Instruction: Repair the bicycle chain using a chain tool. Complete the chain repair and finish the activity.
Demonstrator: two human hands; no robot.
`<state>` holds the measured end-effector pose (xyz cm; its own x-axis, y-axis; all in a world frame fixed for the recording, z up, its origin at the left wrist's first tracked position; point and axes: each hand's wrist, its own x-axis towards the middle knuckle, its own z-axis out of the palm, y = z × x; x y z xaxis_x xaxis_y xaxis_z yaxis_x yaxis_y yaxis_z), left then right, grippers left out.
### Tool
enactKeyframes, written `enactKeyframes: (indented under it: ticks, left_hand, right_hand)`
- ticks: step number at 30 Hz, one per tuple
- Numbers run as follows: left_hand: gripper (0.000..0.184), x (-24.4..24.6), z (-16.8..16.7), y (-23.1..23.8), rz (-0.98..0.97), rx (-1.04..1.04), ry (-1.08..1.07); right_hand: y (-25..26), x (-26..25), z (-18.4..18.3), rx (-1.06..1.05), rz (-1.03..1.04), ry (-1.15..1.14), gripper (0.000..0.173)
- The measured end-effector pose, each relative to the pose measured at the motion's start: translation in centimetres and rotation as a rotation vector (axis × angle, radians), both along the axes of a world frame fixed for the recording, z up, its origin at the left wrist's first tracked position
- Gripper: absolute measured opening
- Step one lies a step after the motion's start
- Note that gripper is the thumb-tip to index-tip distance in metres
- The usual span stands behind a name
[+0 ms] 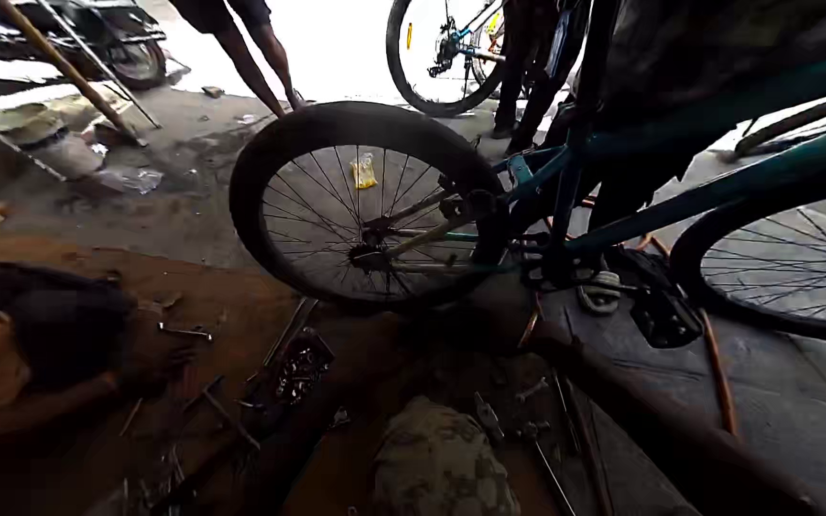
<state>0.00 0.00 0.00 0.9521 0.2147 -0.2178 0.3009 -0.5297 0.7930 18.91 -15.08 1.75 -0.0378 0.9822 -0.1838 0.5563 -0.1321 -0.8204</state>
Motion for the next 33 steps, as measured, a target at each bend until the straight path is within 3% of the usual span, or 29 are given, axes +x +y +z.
enactKeyframes:
  ticks: [2,7,10,24,33]
  left_hand:
    - [0.020,-0.7,-0.3,1.0,-0.057,-0.080,-0.078]
    - [0.019,-1.4,0.6,1.2,-0.033,-0.351,-0.040]
    - [0.019,-1.4,0.5,1.5,-0.028,-0.405,-0.024]
    - [0.021,-0.5,-4.7,1.1,-0.105,-0.345,-0.062]
    - [0.019,-0.2,-6.5,0.0,-0.021,-0.328,-0.091]
  right_hand:
    - [0.4,0.2,0.9,0.032,0.014,0.073,0.010]
    - [0.8,1.4,-0.9,0.079,0.100,0.313,0.008]
    - [0.8,1.4,-1.4,0.103,0.094,0.384,0.008]
    - [-1.3,0.8,-4.3,0.217,0.025,0.064,0.008]
    - [-2.0,0.5,-6.0,0.258,-0.048,0.060,0.007]
